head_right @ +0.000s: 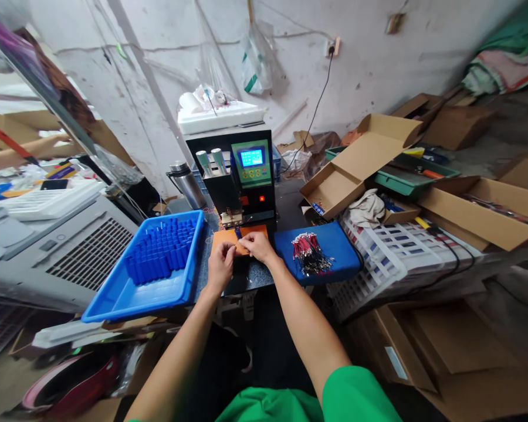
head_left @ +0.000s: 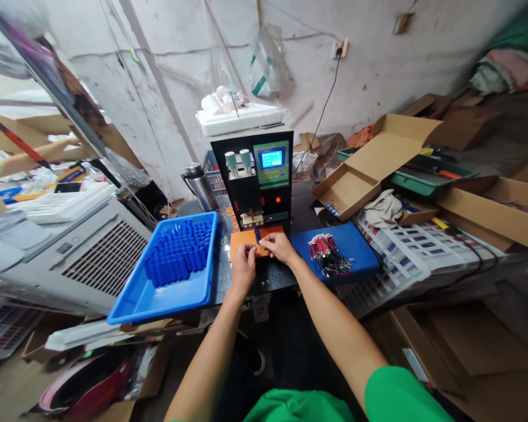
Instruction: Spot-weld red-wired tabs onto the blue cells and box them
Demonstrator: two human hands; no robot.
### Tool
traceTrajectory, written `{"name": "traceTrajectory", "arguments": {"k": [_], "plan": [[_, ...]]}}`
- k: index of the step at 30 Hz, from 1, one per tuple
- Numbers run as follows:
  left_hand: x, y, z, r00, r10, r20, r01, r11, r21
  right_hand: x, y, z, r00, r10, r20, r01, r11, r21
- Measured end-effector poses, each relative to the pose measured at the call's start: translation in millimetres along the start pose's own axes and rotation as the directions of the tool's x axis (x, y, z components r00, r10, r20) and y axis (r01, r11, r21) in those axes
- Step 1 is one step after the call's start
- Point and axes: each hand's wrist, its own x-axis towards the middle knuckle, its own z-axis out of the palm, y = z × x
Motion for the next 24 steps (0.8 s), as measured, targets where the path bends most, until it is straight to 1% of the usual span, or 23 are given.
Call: {"name": "traceTrajectory", "arguments": {"k": [2,4,8,13,18,21,24], "plan": [[2,4,-1.6,0.999,0.008,0.036,-0.008,1.000,-0.012,-1,-1,-2,0.998,-0.011,0.064,0.013,1.000,-0.029],[4,7,-1.9,0.998,0.017,0.067,-0.017,1.000,-0.004,-1,-3,-4,0.995,-0.014,0.103,0.017,0.999,-0.034],[6,9,-1.5,0.997,0.015,0.082,-0.015,1.000,0.000,0,-3,-7,0.991,0.000,0.134,0.002,1.000,-0.015],[10,3,-0.7,0.991,0.018,0.133,-0.017,1.000,-0.005,2,-5,-10,0.985,0.018,0.174,-0.022,1.000,0.018],[17,-7,0.7,0.981,0.002,0.194,0.018,0.994,-0.105,5,-9,-16,0.964,0.035,0.264,-0.043,0.999,0.025],[18,-9,0.7,0.977,-0.006,0.213,0.034,0.991,-0.127,7,-9,-17,0.961,0.038,0.273,-0.048,0.998,0.031],[18,-8,0.3,0.975,0.003,0.220,0.025,0.992,-0.121,7,-8,-17,0.958,0.040,0.283,-0.046,0.999,0.014]]}}
